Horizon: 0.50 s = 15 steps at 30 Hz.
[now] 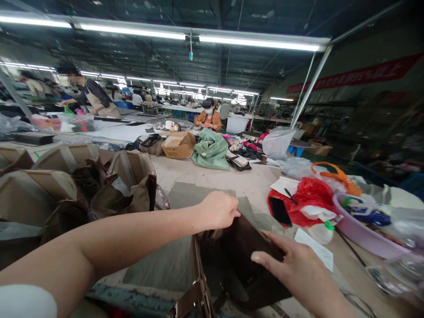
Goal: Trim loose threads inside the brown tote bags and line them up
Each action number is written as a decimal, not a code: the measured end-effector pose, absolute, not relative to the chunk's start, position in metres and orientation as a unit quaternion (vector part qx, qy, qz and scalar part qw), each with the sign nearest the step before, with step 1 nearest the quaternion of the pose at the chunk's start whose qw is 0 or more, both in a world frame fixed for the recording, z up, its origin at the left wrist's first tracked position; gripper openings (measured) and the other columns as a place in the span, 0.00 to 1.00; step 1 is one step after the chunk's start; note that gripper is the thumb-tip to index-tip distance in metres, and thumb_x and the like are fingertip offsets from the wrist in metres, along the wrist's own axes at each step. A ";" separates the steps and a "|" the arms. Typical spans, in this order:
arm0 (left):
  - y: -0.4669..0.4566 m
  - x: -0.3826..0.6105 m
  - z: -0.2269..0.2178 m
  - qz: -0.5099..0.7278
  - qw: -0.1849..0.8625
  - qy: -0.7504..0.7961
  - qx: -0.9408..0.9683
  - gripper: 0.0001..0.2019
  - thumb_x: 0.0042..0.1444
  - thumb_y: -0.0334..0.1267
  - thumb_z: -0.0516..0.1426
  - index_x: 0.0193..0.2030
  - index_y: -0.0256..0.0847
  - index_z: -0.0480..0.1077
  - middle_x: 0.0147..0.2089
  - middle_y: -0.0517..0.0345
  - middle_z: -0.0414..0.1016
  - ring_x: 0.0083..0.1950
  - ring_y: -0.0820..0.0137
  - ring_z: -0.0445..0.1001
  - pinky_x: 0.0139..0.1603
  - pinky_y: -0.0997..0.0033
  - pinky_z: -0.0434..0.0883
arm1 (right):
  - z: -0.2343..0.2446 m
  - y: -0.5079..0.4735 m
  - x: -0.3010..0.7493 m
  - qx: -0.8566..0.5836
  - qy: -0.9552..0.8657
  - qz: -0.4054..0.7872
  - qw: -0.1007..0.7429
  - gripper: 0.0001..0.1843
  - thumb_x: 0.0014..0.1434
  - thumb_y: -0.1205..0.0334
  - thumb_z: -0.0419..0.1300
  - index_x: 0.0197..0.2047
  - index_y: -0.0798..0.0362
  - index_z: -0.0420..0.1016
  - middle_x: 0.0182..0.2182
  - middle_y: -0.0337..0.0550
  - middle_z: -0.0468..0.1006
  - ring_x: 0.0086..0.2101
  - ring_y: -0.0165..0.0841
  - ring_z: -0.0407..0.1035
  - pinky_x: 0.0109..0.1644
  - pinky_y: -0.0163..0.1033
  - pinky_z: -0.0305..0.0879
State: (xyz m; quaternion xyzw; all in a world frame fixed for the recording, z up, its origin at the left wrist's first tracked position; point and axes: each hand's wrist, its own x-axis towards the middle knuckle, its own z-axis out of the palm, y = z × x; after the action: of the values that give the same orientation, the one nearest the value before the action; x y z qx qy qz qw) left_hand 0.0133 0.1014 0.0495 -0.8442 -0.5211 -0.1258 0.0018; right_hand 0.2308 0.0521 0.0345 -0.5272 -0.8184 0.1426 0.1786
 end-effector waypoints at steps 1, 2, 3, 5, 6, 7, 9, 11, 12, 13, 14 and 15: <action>0.101 0.013 0.049 -0.127 0.005 -0.519 -0.846 0.12 0.55 0.43 0.54 0.28 0.39 0.72 0.31 0.53 0.76 0.34 0.64 0.74 0.32 0.70 0.67 | 0.038 0.054 0.230 -0.511 -0.826 0.171 0.166 0.21 0.52 0.42 0.57 0.47 0.40 0.73 0.31 0.37 0.80 0.29 0.36 0.73 0.26 0.35 0.62; 0.101 0.013 0.049 -0.127 0.007 -0.518 -0.846 0.11 0.55 0.42 0.53 0.28 0.39 0.72 0.31 0.52 0.76 0.34 0.63 0.75 0.32 0.69 0.68 | 0.042 0.057 0.227 -0.501 -0.830 0.185 0.158 0.22 0.53 0.43 0.57 0.48 0.41 0.73 0.32 0.38 0.80 0.30 0.36 0.74 0.27 0.34 0.62; 0.101 0.013 0.049 -0.128 0.006 -0.518 -0.845 0.11 0.55 0.42 0.53 0.28 0.39 0.72 0.31 0.52 0.76 0.34 0.63 0.75 0.32 0.69 0.68 | 0.045 0.061 0.224 -0.500 -0.832 0.185 0.155 0.22 0.54 0.43 0.56 0.49 0.42 0.73 0.32 0.38 0.80 0.30 0.36 0.73 0.27 0.34 0.62; 0.102 0.011 0.048 -0.131 0.002 -0.519 -0.844 0.11 0.55 0.42 0.53 0.28 0.39 0.72 0.32 0.51 0.76 0.35 0.62 0.75 0.33 0.68 0.68 | 0.050 0.072 0.214 -0.507 -0.836 0.150 0.147 0.19 0.56 0.45 0.54 0.44 0.46 0.76 0.29 0.40 0.79 0.28 0.35 0.72 0.27 0.34 0.60; 0.103 0.010 0.049 -0.132 -0.002 -0.517 -0.845 0.11 0.55 0.42 0.53 0.29 0.38 0.71 0.33 0.50 0.76 0.36 0.61 0.75 0.34 0.67 0.68 | 0.052 0.078 0.209 -0.509 -0.842 0.123 0.134 0.17 0.57 0.47 0.53 0.38 0.48 0.77 0.26 0.40 0.78 0.26 0.34 0.71 0.26 0.34 0.58; 0.104 0.008 0.049 -0.134 -0.009 -0.512 -0.848 0.11 0.55 0.42 0.53 0.29 0.38 0.71 0.33 0.51 0.76 0.37 0.61 0.75 0.35 0.67 0.68 | 0.053 0.083 0.203 -0.506 -0.849 0.094 0.114 0.16 0.58 0.49 0.53 0.32 0.49 0.77 0.23 0.39 0.77 0.24 0.34 0.70 0.25 0.34 0.56; 0.103 0.003 0.053 -0.146 -0.031 -0.499 -0.853 0.11 0.54 0.44 0.55 0.30 0.39 0.70 0.34 0.52 0.75 0.38 0.61 0.74 0.36 0.67 0.68 | 0.055 0.090 0.194 -0.497 -0.864 0.032 0.070 0.18 0.59 0.53 0.52 0.22 0.50 0.73 0.20 0.40 0.75 0.24 0.33 0.69 0.25 0.34 0.53; 0.100 -0.004 0.058 -0.179 -0.055 -0.491 -0.851 0.15 0.50 0.49 0.58 0.35 0.40 0.68 0.38 0.54 0.74 0.40 0.62 0.73 0.38 0.68 0.68 | 0.056 0.093 0.190 -0.497 -0.866 -0.023 0.044 0.18 0.60 0.57 0.51 0.21 0.51 0.71 0.20 0.42 0.75 0.24 0.33 0.69 0.26 0.35 0.51; 0.097 -0.008 0.061 -0.201 -0.061 -0.488 -0.847 0.19 0.47 0.52 0.60 0.39 0.40 0.66 0.41 0.54 0.73 0.41 0.62 0.73 0.39 0.68 0.68 | 0.056 0.092 0.189 -0.497 -0.866 -0.036 0.038 0.17 0.60 0.58 0.51 0.22 0.52 0.71 0.20 0.42 0.75 0.25 0.34 0.69 0.26 0.35 0.51; 0.093 -0.012 0.063 -0.219 -0.062 -0.483 -0.846 0.25 0.44 0.55 0.61 0.43 0.40 0.64 0.45 0.53 0.71 0.43 0.62 0.72 0.41 0.67 0.68 | 0.056 0.091 0.189 -0.496 -0.867 -0.041 0.034 0.16 0.60 0.59 0.51 0.22 0.52 0.71 0.20 0.42 0.75 0.25 0.33 0.69 0.27 0.35 0.51; 0.089 -0.016 0.064 -0.228 -0.061 -0.478 -0.846 0.29 0.42 0.56 0.62 0.46 0.40 0.62 0.48 0.52 0.69 0.46 0.61 0.71 0.43 0.66 0.68 | 0.056 0.089 0.189 -0.495 -0.867 -0.041 0.032 0.16 0.60 0.59 0.51 0.22 0.52 0.70 0.20 0.42 0.75 0.25 0.33 0.69 0.27 0.35 0.51; 0.085 -0.020 0.064 -0.226 -0.059 -0.474 -0.849 0.33 0.39 0.56 0.63 0.48 0.40 0.61 0.50 0.50 0.67 0.48 0.60 0.69 0.46 0.65 0.67 | 0.055 0.087 0.190 -0.495 -0.868 -0.037 0.031 0.17 0.60 0.59 0.50 0.22 0.52 0.70 0.20 0.41 0.74 0.24 0.33 0.69 0.27 0.35 0.51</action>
State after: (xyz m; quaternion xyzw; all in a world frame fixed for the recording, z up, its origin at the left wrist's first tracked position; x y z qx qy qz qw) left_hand -0.0196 0.0846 0.0636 -0.8490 -0.4741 -0.2258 -0.0595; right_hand 0.1899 0.0865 0.0551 -0.4950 -0.8675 -0.0374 0.0309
